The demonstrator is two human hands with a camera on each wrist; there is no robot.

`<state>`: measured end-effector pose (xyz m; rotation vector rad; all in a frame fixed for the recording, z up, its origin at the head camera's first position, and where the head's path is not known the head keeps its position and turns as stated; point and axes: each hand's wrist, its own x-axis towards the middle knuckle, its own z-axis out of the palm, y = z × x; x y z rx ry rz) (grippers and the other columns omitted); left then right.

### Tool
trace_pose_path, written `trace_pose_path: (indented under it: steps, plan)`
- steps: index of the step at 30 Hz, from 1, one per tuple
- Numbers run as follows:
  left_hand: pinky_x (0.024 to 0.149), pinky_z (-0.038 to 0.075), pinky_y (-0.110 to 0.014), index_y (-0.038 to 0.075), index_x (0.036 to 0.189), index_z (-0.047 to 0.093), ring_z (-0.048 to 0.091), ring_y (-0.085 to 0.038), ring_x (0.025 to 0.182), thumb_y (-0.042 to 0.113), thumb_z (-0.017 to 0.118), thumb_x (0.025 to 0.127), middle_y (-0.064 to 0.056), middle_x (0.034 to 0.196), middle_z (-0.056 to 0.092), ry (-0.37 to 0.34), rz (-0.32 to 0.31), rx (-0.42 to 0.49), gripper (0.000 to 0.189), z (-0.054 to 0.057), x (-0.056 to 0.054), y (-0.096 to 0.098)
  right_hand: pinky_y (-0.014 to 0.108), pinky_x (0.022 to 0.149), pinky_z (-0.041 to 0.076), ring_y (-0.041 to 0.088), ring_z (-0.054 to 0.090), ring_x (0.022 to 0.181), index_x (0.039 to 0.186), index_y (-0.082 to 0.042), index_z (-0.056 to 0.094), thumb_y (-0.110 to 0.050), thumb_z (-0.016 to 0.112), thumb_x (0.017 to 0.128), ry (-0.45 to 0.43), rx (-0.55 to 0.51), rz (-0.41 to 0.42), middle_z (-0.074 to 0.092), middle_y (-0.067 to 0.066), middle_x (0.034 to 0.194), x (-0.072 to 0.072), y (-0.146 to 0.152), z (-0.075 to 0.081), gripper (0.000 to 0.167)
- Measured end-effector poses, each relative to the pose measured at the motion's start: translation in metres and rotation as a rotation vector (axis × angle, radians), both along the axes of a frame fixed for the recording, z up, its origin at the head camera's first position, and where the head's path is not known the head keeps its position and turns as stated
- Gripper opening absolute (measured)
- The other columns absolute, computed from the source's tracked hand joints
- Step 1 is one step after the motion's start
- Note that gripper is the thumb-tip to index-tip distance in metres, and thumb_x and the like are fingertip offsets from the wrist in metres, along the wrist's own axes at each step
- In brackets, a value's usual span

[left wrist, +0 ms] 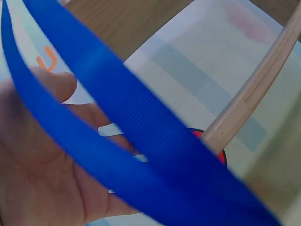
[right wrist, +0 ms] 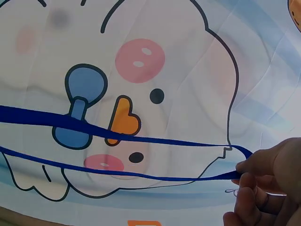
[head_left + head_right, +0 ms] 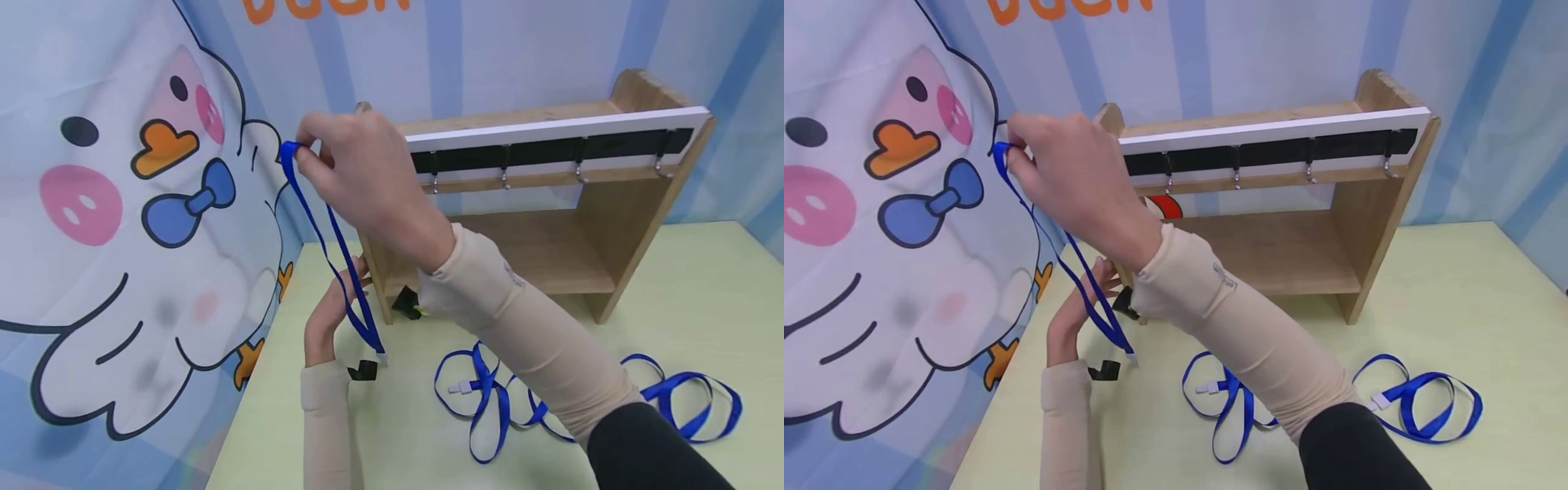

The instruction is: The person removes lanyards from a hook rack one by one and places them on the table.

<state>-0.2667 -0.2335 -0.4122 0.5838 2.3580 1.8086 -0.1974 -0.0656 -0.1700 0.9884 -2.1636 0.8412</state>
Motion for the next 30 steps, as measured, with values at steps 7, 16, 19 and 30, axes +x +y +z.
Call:
trace_pose_path:
  steps: [7,16,19,30]
  plan:
    - [0.113,0.032,-0.062,-0.002,0.16,0.012,0.031,-0.047,0.144,0.047,0.012,0.11,-0.025,0.164,0.018,-0.001,0.019,0.003,0.07,-0.001,-0.001,-0.002,0.022,0.055,0.044,0.011,0.056,0.061,0.111,-0.007,0.073,-0.019,0.057,0.104,-0.038,-0.004,0.009,0.069,0.001,0.079,0.002,-0.014,0.001,0.022]
    - [0.111,0.036,-0.06,-0.01,0.155,0.024,0.037,-0.048,0.14,0.048,0.01,0.11,-0.032,0.156,0.03,-0.073,0.099,0.006,0.075,-0.002,0.002,0.008,0.018,0.054,0.046,0.008,0.058,0.064,0.109,-0.008,0.074,-0.018,0.059,0.103,-0.044,0.001,0.051,0.071,0.0,0.087,-0.001,-0.035,-0.008,0.019]
    - [0.111,0.037,-0.058,-0.012,0.153,0.027,0.039,-0.048,0.139,0.044,0.011,0.112,-0.033,0.154,0.031,-0.124,0.16,0.012,0.071,0.004,0.007,0.015,0.019,0.053,0.045,0.009,0.056,0.062,0.108,-0.009,0.074,-0.018,0.057,0.104,-0.064,0.017,0.039,0.068,-0.002,0.082,0.001,-0.036,-0.01,0.02]
    - [0.113,0.033,-0.059,0.001,0.161,0.015,0.035,-0.045,0.143,0.045,0.009,0.111,-0.024,0.162,0.024,-0.028,0.03,-0.017,0.067,0.003,-0.001,0.003,0.025,0.051,0.041,0.014,0.055,0.061,0.102,-0.005,0.074,-0.016,0.06,0.101,-0.011,0.005,-0.05,0.064,0.001,0.071,0.008,0.014,-0.029,0.018]
